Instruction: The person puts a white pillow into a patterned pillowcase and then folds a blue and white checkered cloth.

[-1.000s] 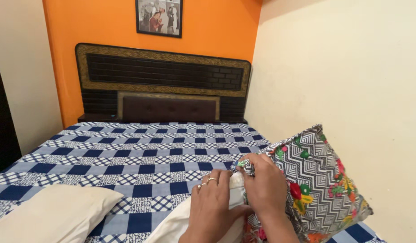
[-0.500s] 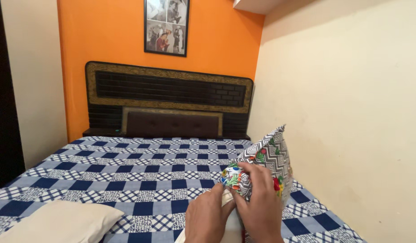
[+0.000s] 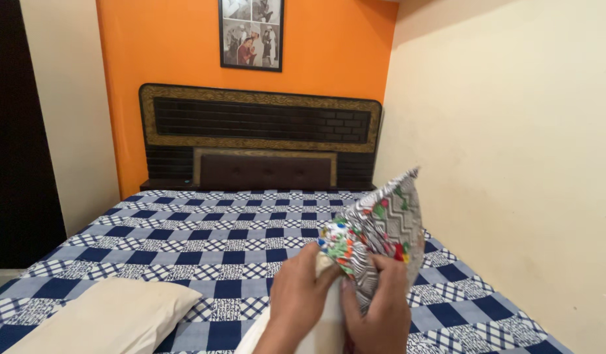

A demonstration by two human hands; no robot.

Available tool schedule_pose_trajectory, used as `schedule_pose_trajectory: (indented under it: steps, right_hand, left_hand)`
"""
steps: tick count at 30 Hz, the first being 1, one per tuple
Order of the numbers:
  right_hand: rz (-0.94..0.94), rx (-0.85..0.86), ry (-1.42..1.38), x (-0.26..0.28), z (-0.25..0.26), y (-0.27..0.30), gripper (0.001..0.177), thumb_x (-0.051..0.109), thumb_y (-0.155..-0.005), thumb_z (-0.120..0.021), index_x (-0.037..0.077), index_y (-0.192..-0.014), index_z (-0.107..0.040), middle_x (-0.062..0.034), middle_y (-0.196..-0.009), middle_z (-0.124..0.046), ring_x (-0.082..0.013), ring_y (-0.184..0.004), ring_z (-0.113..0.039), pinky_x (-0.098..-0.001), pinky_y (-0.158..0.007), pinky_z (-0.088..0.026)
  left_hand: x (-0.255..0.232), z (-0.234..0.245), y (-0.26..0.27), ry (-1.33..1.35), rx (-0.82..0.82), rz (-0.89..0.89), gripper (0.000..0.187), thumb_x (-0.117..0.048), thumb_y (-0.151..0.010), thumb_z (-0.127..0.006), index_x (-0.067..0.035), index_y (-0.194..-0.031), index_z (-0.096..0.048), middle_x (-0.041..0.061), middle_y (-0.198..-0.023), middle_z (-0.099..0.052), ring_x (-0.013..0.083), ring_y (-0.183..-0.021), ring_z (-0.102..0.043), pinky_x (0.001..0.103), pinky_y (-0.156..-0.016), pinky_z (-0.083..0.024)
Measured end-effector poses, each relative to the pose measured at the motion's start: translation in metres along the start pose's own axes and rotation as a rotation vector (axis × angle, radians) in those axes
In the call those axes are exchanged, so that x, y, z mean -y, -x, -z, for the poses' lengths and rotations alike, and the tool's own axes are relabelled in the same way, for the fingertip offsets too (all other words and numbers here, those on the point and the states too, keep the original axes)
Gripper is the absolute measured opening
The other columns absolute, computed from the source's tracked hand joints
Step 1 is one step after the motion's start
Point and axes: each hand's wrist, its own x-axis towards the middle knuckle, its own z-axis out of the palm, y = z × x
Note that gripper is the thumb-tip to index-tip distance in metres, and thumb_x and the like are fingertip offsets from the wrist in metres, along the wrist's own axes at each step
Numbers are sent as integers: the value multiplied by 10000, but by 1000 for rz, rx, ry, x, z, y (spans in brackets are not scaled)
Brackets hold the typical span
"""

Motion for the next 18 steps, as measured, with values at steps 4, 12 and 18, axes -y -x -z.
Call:
schedule_pose_trajectory:
  steps: [4, 12, 18]
  right_hand:
    - [4, 83, 5, -8, 3, 14, 542, 172, -666, -743, 28, -1153, -553, -202, -1031, -573, -414, -976, -609, -468, -824, -502]
    - [-122, 202, -37, -67, -17, 40, 608, 146, -617, -742, -16, -1168, -542, -211, -1007, -609, -374, -979, -655, -460, -863, -511]
    - [-262, 252, -135, -134, -48, 63, 558, 148, -670, -718, -18, -1179, -561, -190, -1025, -621, -339, -971, -641, -441, -855, -501]
  left_hand:
    - [-9, 20, -8, 142, -2, 79, 267, -275, -851, -734, -102, -1053, -711, 127, -902, -778, 328, -843, -748, 431, -711, -539]
    - [-17, 35, -11, 401, -18, 105, 194, -182, -870, -718, -25, -983, -707, 85, -800, -773, 122, -690, -659, 321, -638, -523]
    - [-14, 33, -10, 524, 42, 131, 144, -135, -897, -690, -15, -974, -707, 27, -786, -737, 57, -682, -585, 274, -609, -490]
